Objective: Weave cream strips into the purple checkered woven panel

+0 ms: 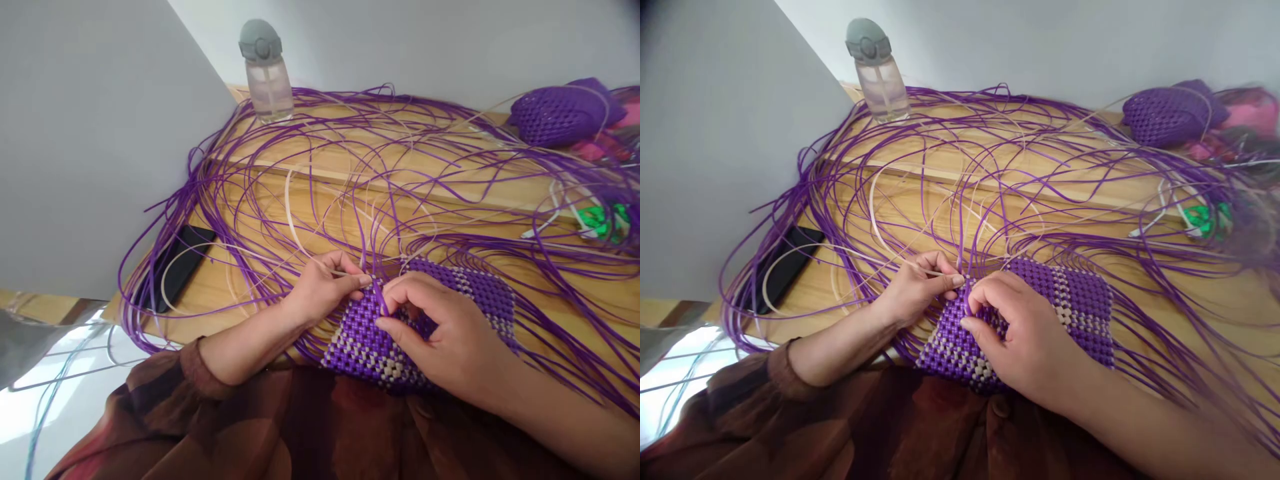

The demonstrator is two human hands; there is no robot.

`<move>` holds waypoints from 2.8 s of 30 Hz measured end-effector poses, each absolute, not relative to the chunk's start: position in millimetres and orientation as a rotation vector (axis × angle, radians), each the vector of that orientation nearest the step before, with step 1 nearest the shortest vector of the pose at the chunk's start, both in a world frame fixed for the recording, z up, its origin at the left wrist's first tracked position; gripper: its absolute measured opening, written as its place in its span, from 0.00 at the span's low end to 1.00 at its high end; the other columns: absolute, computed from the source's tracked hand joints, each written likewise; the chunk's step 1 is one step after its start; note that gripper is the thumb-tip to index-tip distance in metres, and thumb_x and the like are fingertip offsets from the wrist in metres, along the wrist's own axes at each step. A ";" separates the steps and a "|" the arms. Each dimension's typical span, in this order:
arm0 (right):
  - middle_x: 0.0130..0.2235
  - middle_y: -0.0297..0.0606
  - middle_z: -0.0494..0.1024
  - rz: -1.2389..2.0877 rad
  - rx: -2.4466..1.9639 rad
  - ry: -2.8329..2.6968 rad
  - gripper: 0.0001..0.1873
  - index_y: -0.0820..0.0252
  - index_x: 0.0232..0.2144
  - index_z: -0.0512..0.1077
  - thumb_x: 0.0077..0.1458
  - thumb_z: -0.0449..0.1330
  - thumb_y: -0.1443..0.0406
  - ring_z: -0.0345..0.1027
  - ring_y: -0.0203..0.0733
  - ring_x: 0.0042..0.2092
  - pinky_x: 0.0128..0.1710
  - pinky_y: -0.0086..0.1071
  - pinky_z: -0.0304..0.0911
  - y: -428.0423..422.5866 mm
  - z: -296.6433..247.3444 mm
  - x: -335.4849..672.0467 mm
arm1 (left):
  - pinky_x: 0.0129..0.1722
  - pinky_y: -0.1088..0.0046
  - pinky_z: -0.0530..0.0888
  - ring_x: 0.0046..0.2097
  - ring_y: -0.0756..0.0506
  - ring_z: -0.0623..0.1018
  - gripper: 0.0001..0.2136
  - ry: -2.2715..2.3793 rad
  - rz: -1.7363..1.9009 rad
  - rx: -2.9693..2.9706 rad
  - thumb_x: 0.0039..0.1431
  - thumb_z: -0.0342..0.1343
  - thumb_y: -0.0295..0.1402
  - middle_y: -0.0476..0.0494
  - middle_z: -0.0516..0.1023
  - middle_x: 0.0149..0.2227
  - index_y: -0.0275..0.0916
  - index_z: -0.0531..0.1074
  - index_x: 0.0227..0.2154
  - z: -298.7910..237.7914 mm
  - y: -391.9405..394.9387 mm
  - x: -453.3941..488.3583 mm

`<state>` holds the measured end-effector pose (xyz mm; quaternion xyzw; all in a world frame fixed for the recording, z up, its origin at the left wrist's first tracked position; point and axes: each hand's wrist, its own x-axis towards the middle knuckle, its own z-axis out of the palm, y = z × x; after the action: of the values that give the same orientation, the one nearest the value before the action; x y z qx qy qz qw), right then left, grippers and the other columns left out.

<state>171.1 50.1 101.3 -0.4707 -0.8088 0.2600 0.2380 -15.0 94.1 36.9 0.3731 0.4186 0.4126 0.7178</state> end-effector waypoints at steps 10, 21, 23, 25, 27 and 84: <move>0.25 0.27 0.70 1.091 -1.445 -2.034 0.09 0.57 0.30 0.68 0.64 0.56 0.63 0.61 0.32 0.27 0.28 0.28 0.57 43.3 93.9 163.7 | 0.23 0.82 0.71 0.22 0.56 0.74 0.15 0.922 0.902 0.901 0.45 0.69 0.33 0.50 0.76 0.25 0.33 0.68 0.25 35.6 95.4 -17.4; 0.25 0.27 0.73 1.221 -1.461 -1.951 0.10 0.56 0.30 0.68 0.64 0.55 0.60 0.66 0.31 0.27 0.29 0.26 0.60 43.2 94.9 165.9 | 0.13 0.84 0.60 0.17 0.59 0.62 0.18 0.885 0.660 0.880 0.44 0.70 0.43 0.56 0.66 0.20 0.32 0.72 0.26 39.8 100.6 -18.4; 0.22 0.26 0.73 1.366 -1.486 -1.864 0.10 0.56 0.30 0.67 0.64 0.55 0.60 0.66 0.31 0.24 0.27 0.26 0.60 44.9 95.2 162.8 | 0.15 0.83 0.60 0.17 0.59 0.63 0.17 0.898 0.734 0.887 0.44 0.70 0.42 0.55 0.68 0.20 0.32 0.73 0.25 38.5 98.3 -16.2; 0.18 0.25 0.70 1.529 -1.508 -1.744 0.10 0.56 0.30 0.66 0.64 0.56 0.59 0.63 0.30 0.21 0.23 0.25 0.59 46.4 94.9 158.5 | 0.17 0.83 0.63 0.18 0.58 0.66 0.17 0.920 0.772 0.898 0.44 0.70 0.41 0.53 0.70 0.21 0.32 0.73 0.25 36.8 96.4 -14.8; 0.15 0.23 0.67 1.651 -1.520 -1.632 0.11 0.56 0.30 0.64 0.63 0.55 0.59 0.61 0.30 0.18 0.20 0.23 0.57 47.4 94.5 153.9 | 0.18 0.82 0.65 0.19 0.57 0.68 0.16 0.937 0.793 0.906 0.44 0.70 0.41 0.51 0.73 0.23 0.32 0.74 0.26 34.9 95.3 -14.3; 0.20 0.29 0.67 0.998 -1.571 -1.014 0.15 0.57 0.22 0.58 0.58 0.57 0.69 0.58 0.30 0.16 0.15 0.26 0.44 235.2 45.6 166.3 | 0.17 0.81 0.56 0.19 0.58 0.62 0.17 0.940 0.655 0.960 0.47 0.68 0.42 0.54 0.68 0.20 0.35 0.69 0.24 38.2 104.0 -15.4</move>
<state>166.3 235.2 45.6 -0.6465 -0.4172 0.4109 0.4891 -15.4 104.0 38.2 0.4365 0.4275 0.2977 0.7335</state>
